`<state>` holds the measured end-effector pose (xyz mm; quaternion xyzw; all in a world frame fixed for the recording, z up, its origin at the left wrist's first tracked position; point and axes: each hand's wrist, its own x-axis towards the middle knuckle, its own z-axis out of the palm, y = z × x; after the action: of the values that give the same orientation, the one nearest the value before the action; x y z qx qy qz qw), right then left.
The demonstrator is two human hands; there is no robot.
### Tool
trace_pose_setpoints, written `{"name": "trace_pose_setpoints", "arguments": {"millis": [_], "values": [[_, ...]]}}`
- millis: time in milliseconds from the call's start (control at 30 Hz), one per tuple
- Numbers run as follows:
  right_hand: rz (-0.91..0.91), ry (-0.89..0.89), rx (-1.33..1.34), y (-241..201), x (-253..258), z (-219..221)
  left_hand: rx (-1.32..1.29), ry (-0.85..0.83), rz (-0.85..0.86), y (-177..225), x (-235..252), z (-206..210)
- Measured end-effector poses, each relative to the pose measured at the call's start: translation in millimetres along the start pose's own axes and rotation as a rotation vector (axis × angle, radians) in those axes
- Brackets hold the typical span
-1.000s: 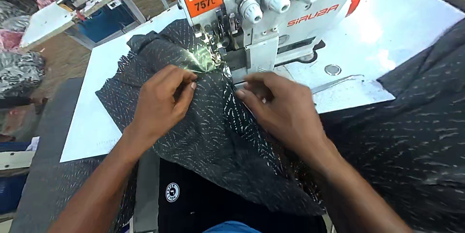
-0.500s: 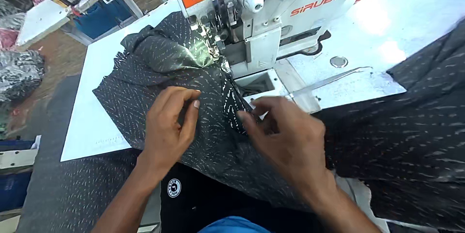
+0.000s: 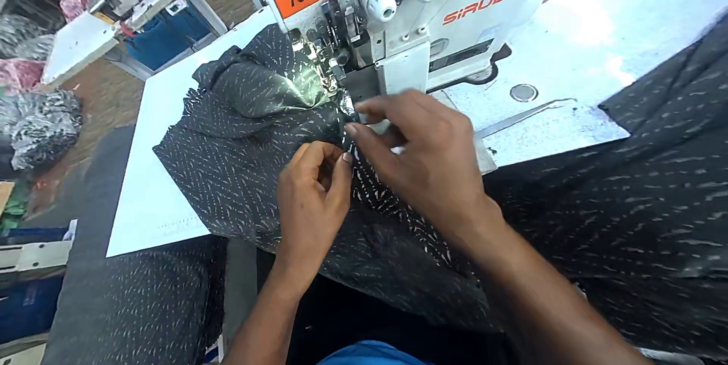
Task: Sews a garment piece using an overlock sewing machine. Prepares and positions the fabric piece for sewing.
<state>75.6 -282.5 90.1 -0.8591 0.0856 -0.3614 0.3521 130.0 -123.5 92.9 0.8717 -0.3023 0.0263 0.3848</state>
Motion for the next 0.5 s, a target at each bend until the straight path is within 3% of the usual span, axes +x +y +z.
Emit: {"name": "trace_pose_setpoints", "arguments": {"millis": [100,267,333,433,500], "values": [[-0.042,-0.141,-0.220,-8,35,4,-0.053,0.057,0.011,1,-4,6],[-0.189,-0.321,-0.358,-8,53,-11,-0.604,-0.048,-0.382,13,3,-10],[-0.281,-0.340,-0.446,-4,58,-18,-0.757,-0.066,-0.459,15,6,-14],[-0.386,-0.273,-0.539,1,61,-23,-0.723,-0.070,-0.404,16,9,-15],[-0.342,-0.152,-0.556,10,53,-18,-0.618,-0.046,-0.308,12,12,-13]]}}
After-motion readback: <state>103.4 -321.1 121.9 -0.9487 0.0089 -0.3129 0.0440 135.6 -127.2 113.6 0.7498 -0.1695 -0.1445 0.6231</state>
